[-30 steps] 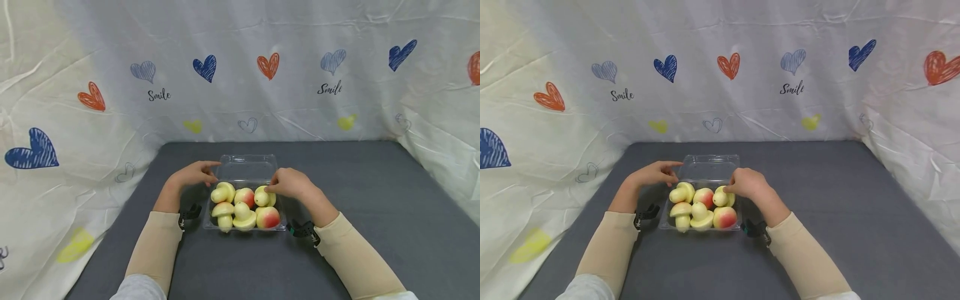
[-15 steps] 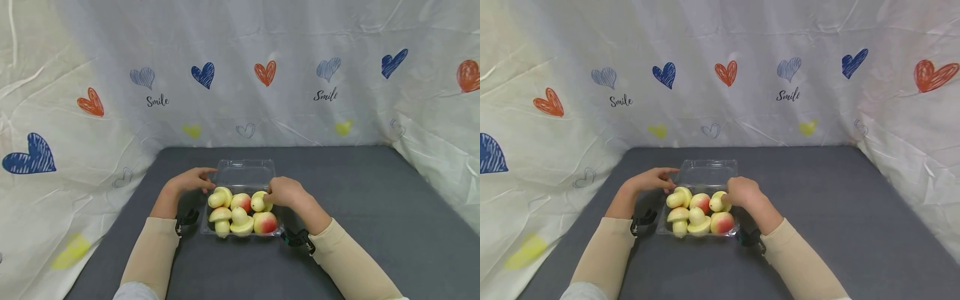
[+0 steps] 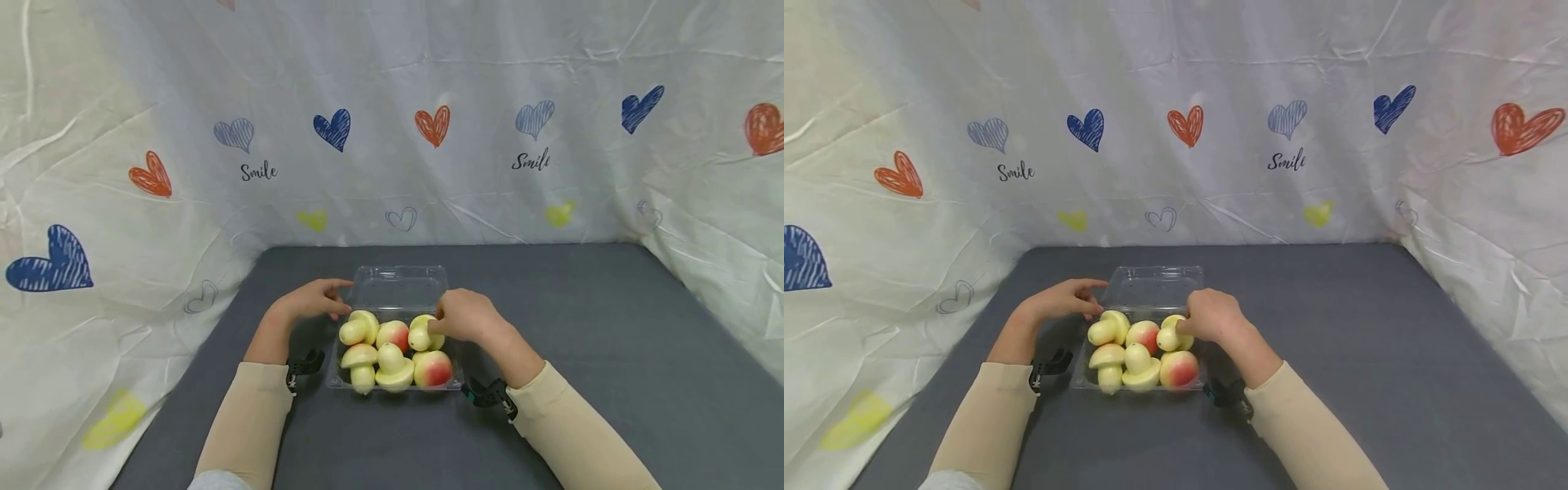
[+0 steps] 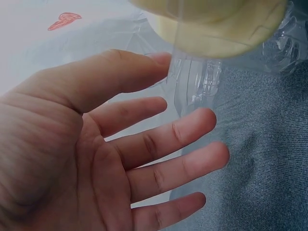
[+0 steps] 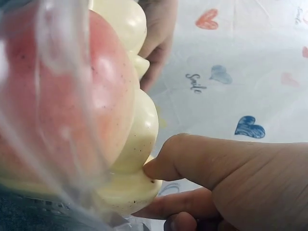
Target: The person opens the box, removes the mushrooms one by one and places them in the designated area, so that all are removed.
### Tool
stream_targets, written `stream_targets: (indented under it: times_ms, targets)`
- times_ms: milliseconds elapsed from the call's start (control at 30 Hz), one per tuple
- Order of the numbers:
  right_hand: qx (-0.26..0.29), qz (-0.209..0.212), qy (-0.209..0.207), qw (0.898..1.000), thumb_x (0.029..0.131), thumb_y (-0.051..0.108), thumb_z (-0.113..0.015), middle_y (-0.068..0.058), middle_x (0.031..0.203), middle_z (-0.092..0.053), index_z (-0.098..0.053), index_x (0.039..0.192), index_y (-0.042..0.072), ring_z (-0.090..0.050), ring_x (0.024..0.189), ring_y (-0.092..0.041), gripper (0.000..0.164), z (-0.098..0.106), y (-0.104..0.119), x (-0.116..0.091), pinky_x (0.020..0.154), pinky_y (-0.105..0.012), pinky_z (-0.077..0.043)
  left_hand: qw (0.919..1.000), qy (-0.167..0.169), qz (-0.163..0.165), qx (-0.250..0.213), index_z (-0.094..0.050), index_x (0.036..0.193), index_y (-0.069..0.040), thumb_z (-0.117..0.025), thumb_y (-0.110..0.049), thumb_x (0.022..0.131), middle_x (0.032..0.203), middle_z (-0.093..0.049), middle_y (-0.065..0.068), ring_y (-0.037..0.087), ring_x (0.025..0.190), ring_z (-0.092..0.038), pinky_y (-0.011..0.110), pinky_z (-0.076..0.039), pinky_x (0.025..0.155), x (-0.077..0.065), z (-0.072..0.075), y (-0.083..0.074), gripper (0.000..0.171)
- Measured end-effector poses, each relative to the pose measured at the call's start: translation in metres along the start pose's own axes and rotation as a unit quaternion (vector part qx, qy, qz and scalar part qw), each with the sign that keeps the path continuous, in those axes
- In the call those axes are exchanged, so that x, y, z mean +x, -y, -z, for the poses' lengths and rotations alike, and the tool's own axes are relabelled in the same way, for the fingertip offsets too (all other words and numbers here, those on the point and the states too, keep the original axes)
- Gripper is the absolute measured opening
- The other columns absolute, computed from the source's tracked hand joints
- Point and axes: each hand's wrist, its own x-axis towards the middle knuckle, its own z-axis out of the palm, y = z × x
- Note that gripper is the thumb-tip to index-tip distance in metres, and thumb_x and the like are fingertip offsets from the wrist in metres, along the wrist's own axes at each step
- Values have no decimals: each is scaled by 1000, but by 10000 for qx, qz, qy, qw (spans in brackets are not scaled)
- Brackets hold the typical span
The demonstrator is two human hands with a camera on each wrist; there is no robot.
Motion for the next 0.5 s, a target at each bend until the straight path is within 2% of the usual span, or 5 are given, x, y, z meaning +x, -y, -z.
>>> stream_targets:
  times_ms: [233,400,500]
  targets:
    - [0,167,-149,9998,91,30,-69,8,55,-30,-58,60,20,-27,51,-11,34,3,1,0,50,-29,-23,10000,-20,-38,15,-38,158,-5,-66,-25,103,109,-70,7,25,89,-66,60,-42,104,-3,-2,3,65]
    - [10,274,-228,9994,88,28,-69,7,55,-31,-61,63,17,-29,51,-11,29,4,2,-3,50,-29,-25,9999,-80,-90,34,-38,157,-4,-64,-28,104,113,-70,9,25,90,-67,60,-44,102,-8,-6,6,65]
    - [21,337,-288,9990,88,27,-70,8,59,-43,-70,75,16,-38,53,-11,17,6,3,-5,51,-29,-31,9998,-177,-92,37,-38,157,-4,-65,-30,103,115,-69,9,25,92,-67,59,-45,100,-8,-8,7,65]
